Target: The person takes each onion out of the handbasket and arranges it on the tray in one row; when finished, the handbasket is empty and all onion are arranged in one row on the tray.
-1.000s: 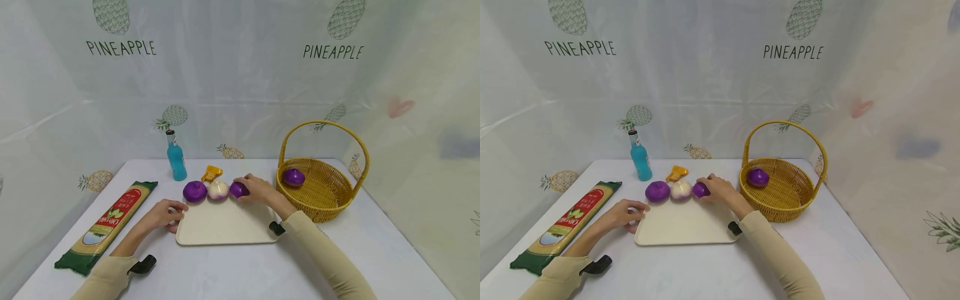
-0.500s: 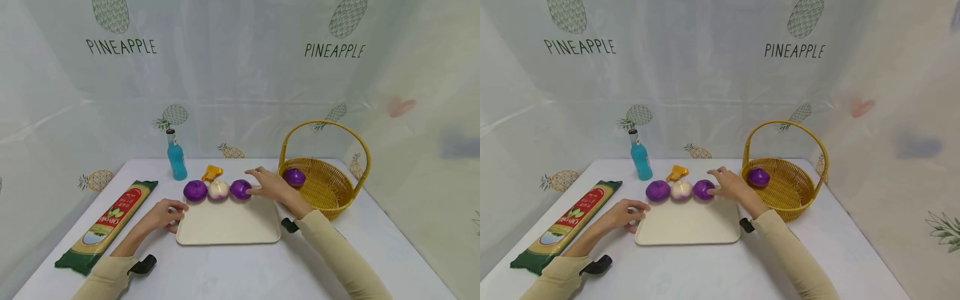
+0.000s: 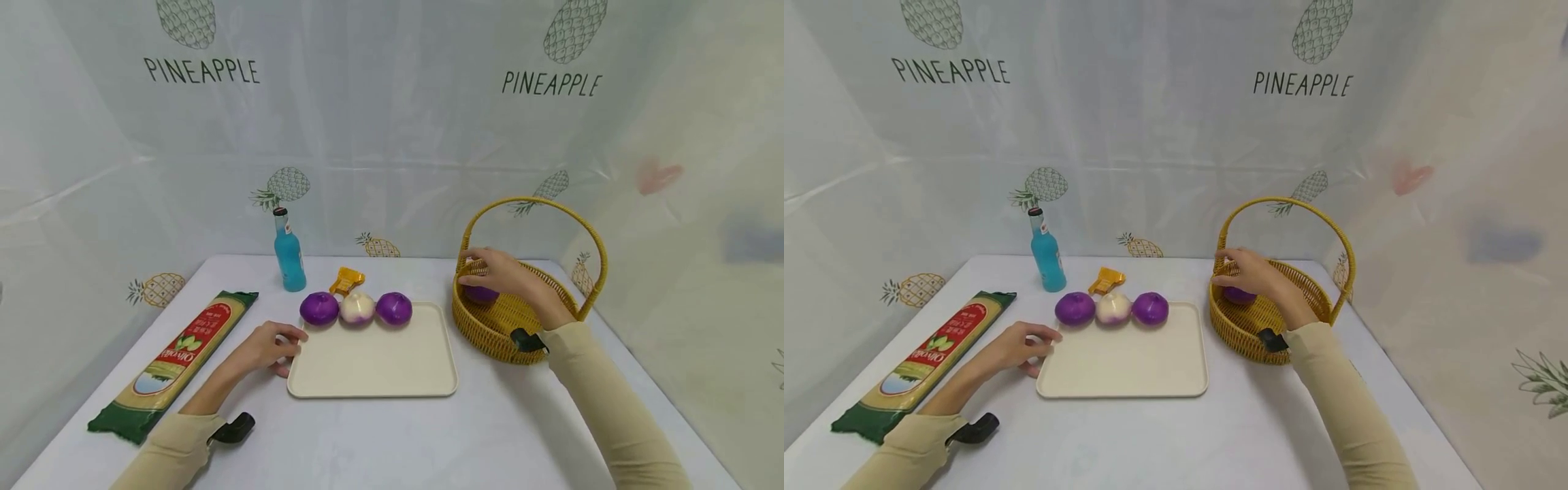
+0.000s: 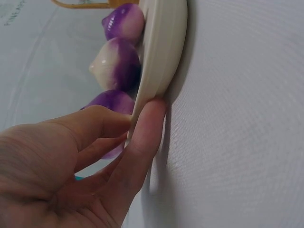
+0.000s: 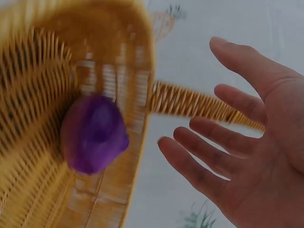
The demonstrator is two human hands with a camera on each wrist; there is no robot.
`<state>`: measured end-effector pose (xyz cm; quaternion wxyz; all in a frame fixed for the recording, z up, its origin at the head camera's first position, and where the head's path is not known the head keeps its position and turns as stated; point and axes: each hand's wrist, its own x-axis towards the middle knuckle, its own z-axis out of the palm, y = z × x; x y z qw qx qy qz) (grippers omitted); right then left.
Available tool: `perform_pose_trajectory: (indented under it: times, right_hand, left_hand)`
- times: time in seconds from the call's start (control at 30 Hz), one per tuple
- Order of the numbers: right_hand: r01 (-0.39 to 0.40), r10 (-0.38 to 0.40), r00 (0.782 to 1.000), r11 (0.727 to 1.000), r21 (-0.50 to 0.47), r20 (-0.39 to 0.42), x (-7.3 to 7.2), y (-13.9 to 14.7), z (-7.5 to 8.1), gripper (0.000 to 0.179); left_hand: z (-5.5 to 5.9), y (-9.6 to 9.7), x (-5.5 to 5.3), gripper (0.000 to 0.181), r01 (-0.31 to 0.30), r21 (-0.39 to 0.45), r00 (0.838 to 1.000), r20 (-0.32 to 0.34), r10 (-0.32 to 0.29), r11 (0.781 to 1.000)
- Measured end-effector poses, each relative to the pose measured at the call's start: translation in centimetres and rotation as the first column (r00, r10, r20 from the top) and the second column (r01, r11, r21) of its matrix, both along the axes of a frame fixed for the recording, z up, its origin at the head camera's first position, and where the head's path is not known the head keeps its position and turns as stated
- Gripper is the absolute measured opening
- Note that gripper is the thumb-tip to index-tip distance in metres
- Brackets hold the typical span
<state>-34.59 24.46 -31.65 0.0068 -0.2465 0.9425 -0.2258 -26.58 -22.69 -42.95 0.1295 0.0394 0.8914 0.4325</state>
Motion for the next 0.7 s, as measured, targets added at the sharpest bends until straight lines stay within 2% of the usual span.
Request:
perform_pose_trajectory:
  times: [0.27, 0.47, 0.7]
  right_hand:
    - [0.035, -0.025, 0.994, 0.996, -0.083, 0.11, -1.5, 2.9, -0.8, 0.064]
    - [0.029, -0.016, 0.986, 0.997, -0.074, 0.167, -2.3, 4.2, -1.7, 0.064]
    - [-0.027, 0.047, 0.965, 0.996, -0.08, 0.258, -3.9, 5.4, -3.5, 0.067]
  left_hand:
    - [0.1, -0.1, 0.0, 0.031, -0.004, -0.003, 1.0, -0.002, 0.004, 1.0]
    - [0.0, -0.2, -0.2, 0.031, -0.004, 0.003, 1.0, -0.012, 0.004, 1.0]
    - [-0.2, 0.0, 0.0, 0.03, -0.002, 0.006, 1.0, -0.018, 0.002, 1.0]
